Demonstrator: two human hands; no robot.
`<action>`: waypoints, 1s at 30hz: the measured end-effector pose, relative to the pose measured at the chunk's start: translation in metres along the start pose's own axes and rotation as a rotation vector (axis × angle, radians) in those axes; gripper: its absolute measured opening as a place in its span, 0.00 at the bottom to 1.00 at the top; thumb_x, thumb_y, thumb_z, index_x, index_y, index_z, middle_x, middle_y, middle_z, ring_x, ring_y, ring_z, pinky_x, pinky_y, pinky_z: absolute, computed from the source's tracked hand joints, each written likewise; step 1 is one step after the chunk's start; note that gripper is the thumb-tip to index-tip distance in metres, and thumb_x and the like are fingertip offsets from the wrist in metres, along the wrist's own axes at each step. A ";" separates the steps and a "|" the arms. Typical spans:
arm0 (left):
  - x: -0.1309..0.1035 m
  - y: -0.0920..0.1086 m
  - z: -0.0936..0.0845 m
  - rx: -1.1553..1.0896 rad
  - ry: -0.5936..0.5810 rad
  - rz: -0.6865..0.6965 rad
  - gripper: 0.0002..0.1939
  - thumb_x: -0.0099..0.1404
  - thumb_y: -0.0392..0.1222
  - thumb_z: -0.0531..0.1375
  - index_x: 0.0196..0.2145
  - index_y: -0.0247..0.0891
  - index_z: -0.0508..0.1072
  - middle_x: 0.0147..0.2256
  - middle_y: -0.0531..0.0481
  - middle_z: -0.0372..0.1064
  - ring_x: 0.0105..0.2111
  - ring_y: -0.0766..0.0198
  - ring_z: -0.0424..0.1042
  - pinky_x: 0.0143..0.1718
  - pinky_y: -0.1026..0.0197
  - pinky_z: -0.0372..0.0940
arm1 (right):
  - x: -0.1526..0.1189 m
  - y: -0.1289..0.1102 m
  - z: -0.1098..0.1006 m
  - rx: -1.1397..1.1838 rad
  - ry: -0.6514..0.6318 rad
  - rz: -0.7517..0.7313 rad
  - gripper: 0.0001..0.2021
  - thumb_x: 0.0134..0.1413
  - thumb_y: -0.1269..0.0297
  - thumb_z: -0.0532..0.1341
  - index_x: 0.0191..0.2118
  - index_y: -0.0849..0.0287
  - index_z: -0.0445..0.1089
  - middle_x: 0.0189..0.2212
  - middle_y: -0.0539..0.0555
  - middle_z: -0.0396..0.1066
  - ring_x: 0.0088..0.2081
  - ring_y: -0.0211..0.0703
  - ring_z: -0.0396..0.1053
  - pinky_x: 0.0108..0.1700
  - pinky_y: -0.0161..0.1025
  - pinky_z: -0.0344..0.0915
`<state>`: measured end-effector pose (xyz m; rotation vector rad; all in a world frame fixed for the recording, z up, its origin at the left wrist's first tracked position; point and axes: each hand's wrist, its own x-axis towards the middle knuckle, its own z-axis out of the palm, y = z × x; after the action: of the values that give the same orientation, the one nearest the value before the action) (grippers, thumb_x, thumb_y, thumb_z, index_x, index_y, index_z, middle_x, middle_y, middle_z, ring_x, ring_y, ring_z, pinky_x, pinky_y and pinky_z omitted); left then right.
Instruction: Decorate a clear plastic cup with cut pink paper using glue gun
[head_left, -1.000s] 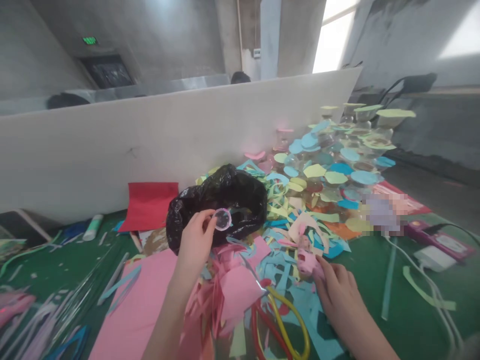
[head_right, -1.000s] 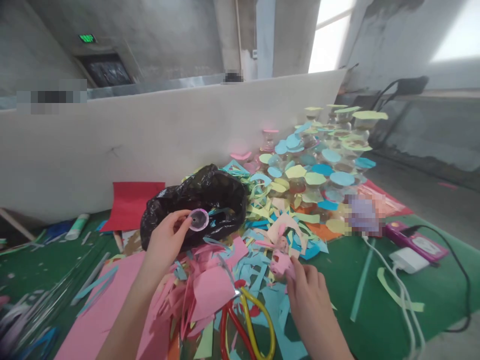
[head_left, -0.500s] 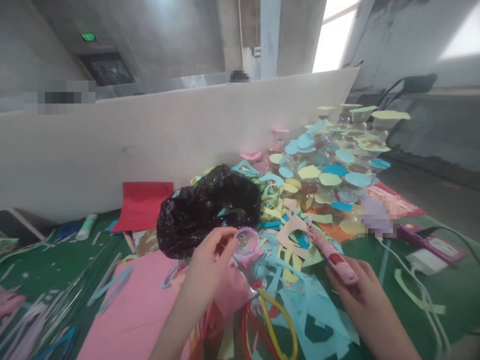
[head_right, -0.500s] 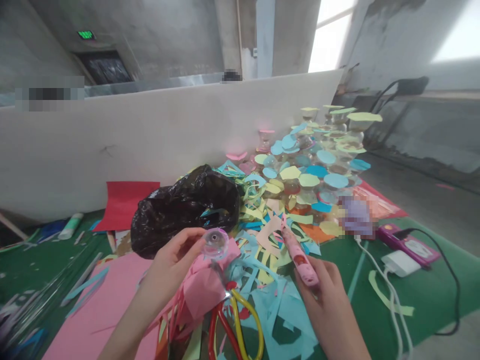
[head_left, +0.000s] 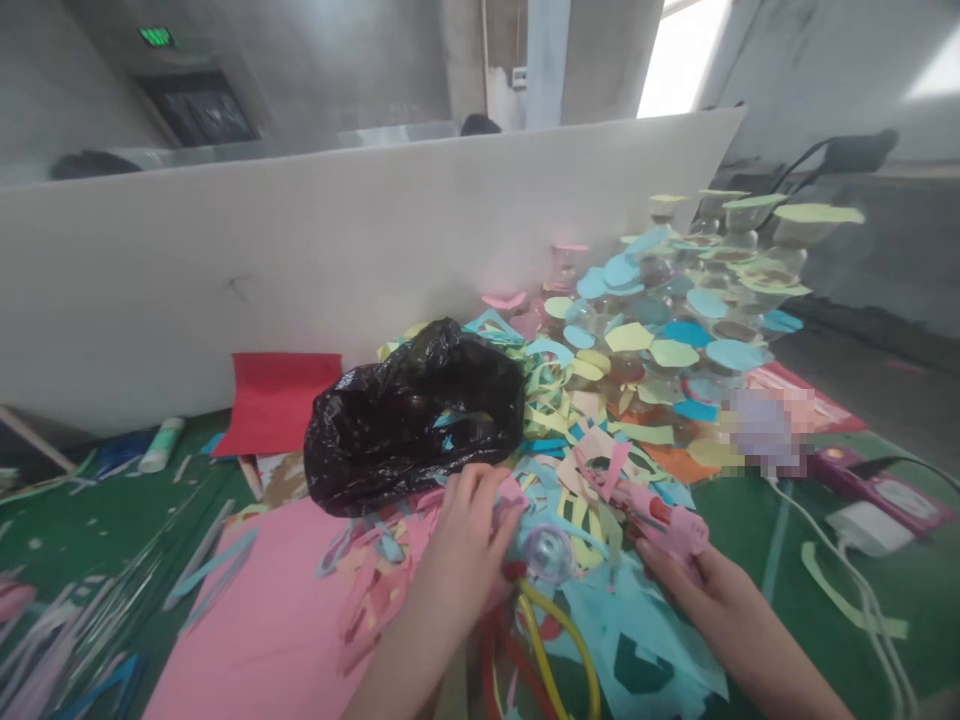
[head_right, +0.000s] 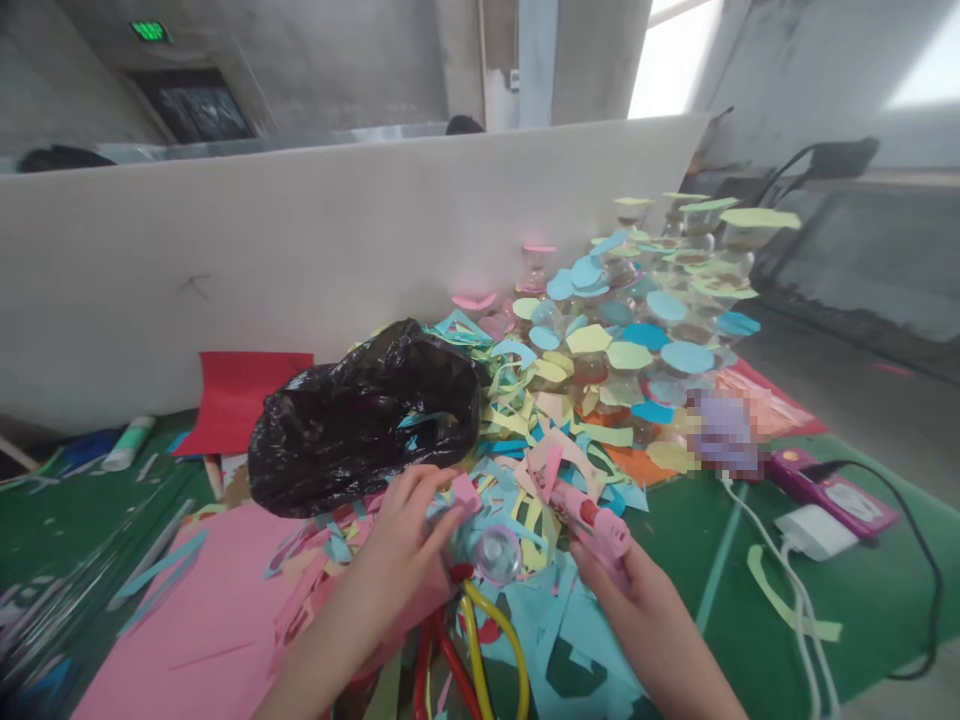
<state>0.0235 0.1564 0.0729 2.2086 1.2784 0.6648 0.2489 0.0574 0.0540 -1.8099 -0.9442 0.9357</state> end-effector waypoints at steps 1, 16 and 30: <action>0.000 0.004 0.002 0.021 0.000 0.060 0.13 0.71 0.42 0.55 0.52 0.44 0.67 0.49 0.45 0.66 0.52 0.55 0.65 0.53 0.50 0.64 | 0.000 0.000 0.000 0.009 -0.007 0.006 0.21 0.43 0.47 0.64 0.38 0.59 0.77 0.35 0.57 0.81 0.37 0.53 0.77 0.36 0.38 0.74; 0.040 0.018 0.021 0.223 -0.001 0.395 0.18 0.74 0.39 0.47 0.58 0.42 0.65 0.50 0.41 0.64 0.47 0.54 0.63 0.48 0.46 0.67 | -0.005 0.020 0.000 -0.018 -0.007 -0.013 0.21 0.49 0.47 0.63 0.40 0.58 0.80 0.22 0.51 0.75 0.25 0.46 0.72 0.27 0.35 0.70; 0.069 0.017 0.014 0.077 -0.211 0.354 0.11 0.72 0.41 0.52 0.39 0.44 0.75 0.46 0.47 0.65 0.46 0.56 0.62 0.51 0.51 0.65 | -0.004 0.017 -0.002 0.001 0.015 -0.001 0.22 0.48 0.47 0.62 0.43 0.56 0.81 0.38 0.55 0.82 0.36 0.54 0.79 0.34 0.39 0.76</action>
<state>0.0732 0.2071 0.0845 2.5203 0.8293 0.4974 0.2524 0.0479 0.0402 -1.8129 -0.9353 0.9200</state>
